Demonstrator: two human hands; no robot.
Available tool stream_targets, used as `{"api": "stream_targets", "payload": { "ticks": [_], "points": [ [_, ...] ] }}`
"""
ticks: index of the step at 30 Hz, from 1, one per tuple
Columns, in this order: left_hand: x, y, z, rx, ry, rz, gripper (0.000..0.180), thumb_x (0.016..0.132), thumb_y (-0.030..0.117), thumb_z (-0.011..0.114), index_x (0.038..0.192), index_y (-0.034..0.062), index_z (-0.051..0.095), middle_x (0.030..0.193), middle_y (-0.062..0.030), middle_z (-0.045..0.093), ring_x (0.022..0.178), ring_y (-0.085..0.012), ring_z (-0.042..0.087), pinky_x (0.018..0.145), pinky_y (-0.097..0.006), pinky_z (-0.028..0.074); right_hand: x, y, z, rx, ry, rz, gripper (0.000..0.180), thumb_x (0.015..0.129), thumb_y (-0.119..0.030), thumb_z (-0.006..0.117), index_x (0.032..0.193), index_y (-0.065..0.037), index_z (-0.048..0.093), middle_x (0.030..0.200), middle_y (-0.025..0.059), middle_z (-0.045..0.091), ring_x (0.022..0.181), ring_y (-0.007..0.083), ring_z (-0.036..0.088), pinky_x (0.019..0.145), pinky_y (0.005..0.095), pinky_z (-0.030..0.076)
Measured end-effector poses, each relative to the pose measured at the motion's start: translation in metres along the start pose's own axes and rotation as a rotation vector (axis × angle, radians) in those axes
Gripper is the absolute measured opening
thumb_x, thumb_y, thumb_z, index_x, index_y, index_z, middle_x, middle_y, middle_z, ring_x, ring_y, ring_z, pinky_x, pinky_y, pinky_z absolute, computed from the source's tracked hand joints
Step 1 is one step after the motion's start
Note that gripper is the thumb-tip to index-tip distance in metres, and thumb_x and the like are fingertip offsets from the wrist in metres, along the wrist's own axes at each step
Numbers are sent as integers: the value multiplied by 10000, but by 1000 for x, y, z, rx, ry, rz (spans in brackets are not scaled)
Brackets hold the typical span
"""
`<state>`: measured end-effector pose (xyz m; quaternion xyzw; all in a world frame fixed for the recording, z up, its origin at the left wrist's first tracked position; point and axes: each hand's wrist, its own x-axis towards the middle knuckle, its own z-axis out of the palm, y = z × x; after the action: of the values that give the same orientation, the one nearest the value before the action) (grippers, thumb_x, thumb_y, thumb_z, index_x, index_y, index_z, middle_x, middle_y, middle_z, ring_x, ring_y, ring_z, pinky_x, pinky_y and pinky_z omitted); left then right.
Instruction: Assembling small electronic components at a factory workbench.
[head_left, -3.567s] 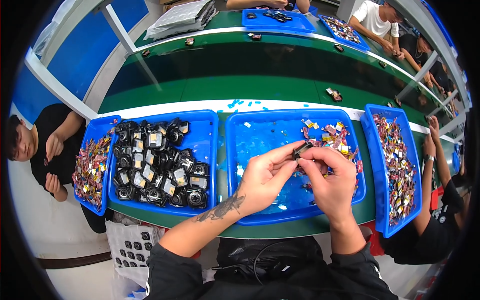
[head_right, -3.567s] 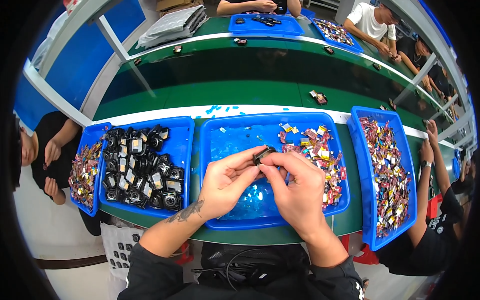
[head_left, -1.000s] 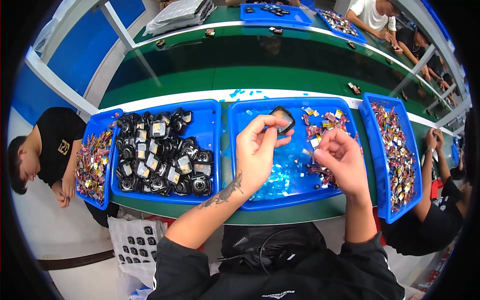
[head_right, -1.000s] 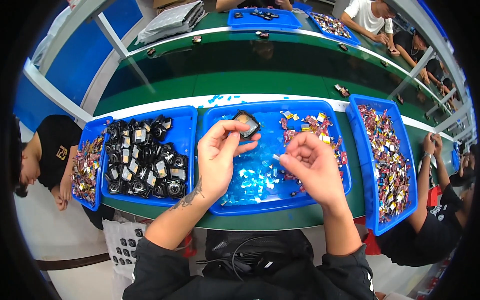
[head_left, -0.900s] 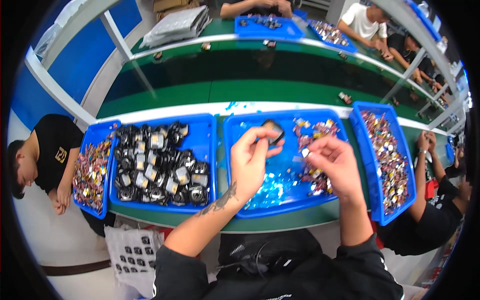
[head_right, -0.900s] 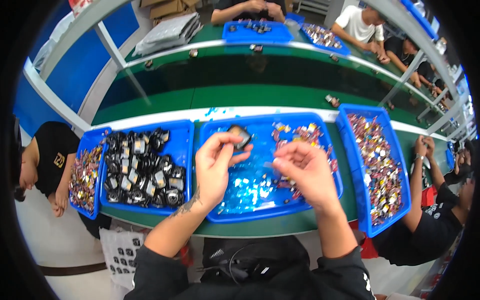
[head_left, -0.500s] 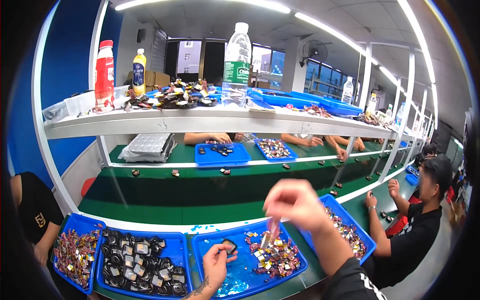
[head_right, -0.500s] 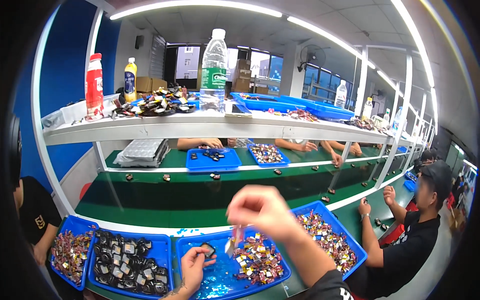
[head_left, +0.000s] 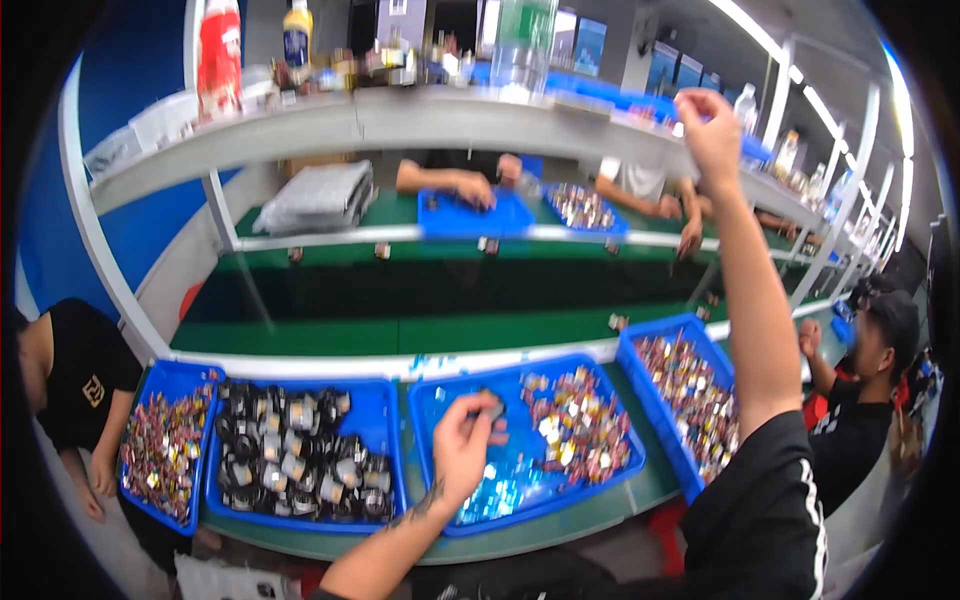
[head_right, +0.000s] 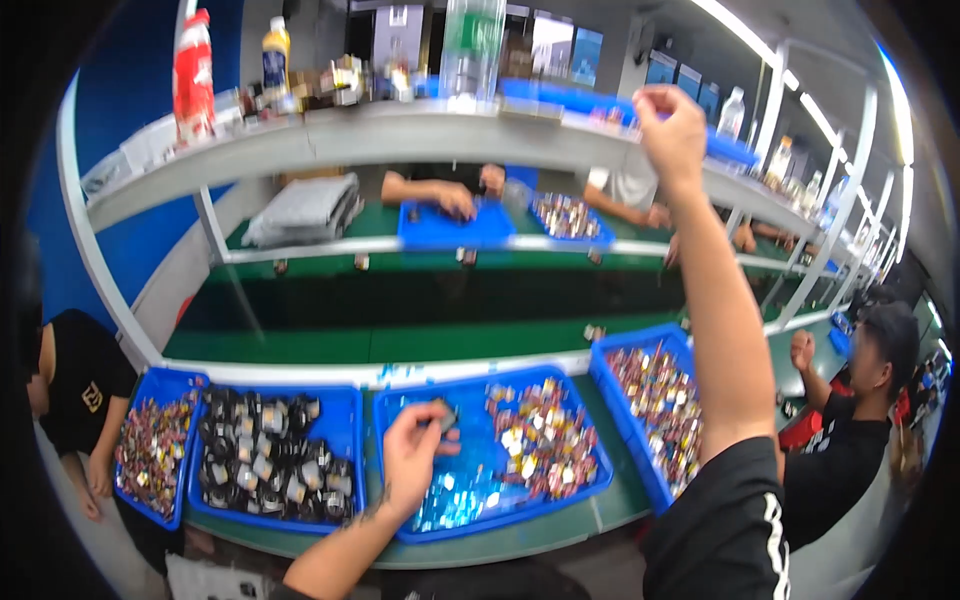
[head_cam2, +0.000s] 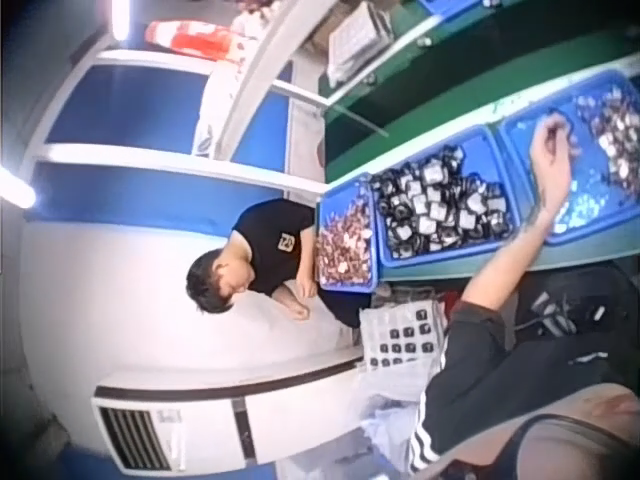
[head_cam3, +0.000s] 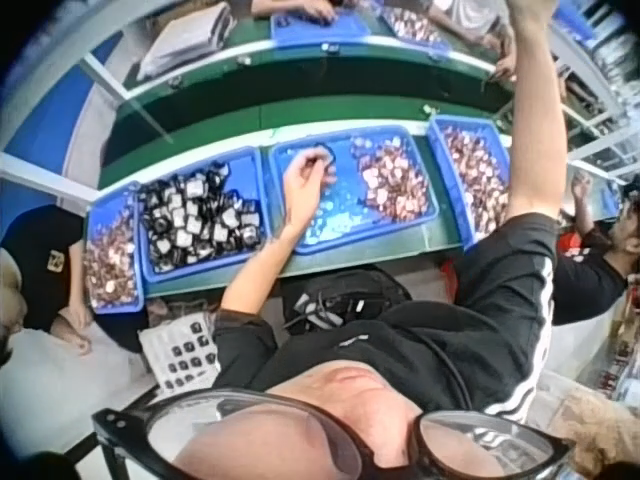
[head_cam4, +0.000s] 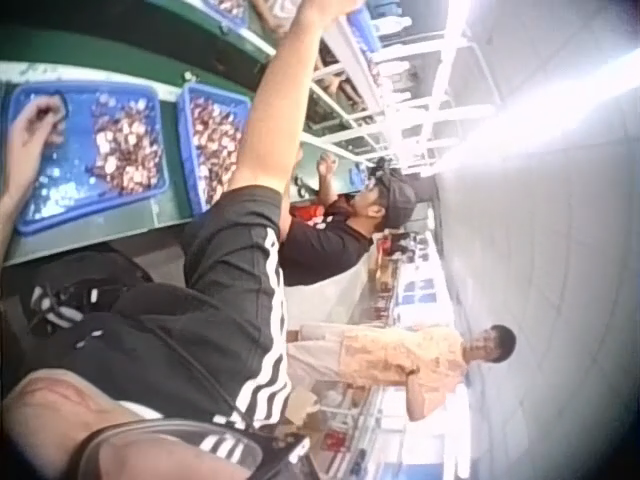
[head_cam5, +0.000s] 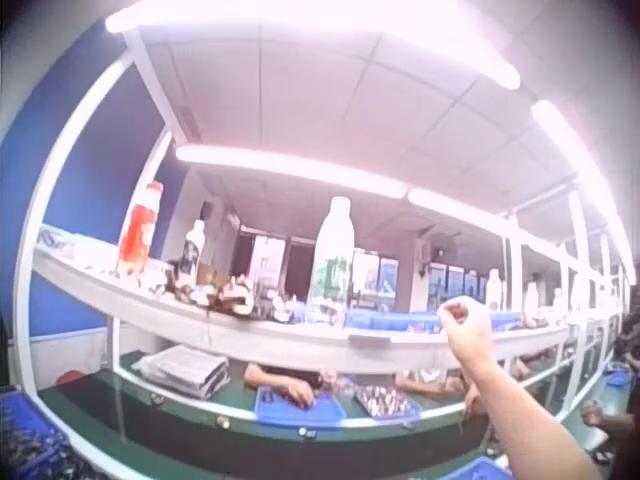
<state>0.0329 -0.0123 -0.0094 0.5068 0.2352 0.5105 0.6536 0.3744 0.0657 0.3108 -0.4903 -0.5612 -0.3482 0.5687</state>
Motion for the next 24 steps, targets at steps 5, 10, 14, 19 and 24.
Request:
{"api": "stream_targets", "payload": {
  "ticks": [5, 10, 14, 19, 24],
  "points": [
    [-2, 5, -5, -15, 85, -30, 165, 949, 28, 531, 1109, 7, 565, 1060, -89, 599, 857, -154, 629, 694, -293, 575, -129, -81, -25, 18, -692, -24, 140, 822, -147, 660, 825, -8, 682, 716, 75, 641, 667, 144, 596, 630, 289, 465],
    [-3, 1, 2, 20, 23, -94, 143, 952, 29, 525, 1079, 0, 584, 1059, -88, 599, 847, -141, 630, 697, -288, 577, -287, -43, -21, -211, -1298, 177, 214, 791, -222, 703, 895, -34, 712, 858, 173, 698, 823, 339, 674, 774, 427, 533],
    [-8, -3, -1, 40, 41, -93, 130, 952, 23, 518, 1047, -4, 602, 1052, -87, 604, 843, -146, 632, 704, -292, 578, -319, -45, -17, -359, -1289, 278, 223, 791, -269, 717, 815, -50, 683, 821, 167, 681, 827, 355, 665, 749, 451, 527],
    [-5, -4, -2, 143, 34, -60, 135, 929, 23, 558, 1041, -1, 632, 1080, -92, 573, 891, -151, 624, 708, -291, 577, -295, -51, -27, -103, -968, 197, 121, 795, -127, 698, 828, -18, 659, 731, 153, 646, 710, 355, 643, 692, 433, 516],
    [-8, 8, 1, 314, -13, 0, 234, 868, 41, 661, 1101, 22, 676, 1134, -79, 503, 946, -138, 594, 738, -248, 535, -293, -109, -40, 607, -1008, 1118, 121, 901, -126, 641, 869, -10, 632, 724, -14, 612, 634, 44, 539, 569, 215, 430]
  ]
}}
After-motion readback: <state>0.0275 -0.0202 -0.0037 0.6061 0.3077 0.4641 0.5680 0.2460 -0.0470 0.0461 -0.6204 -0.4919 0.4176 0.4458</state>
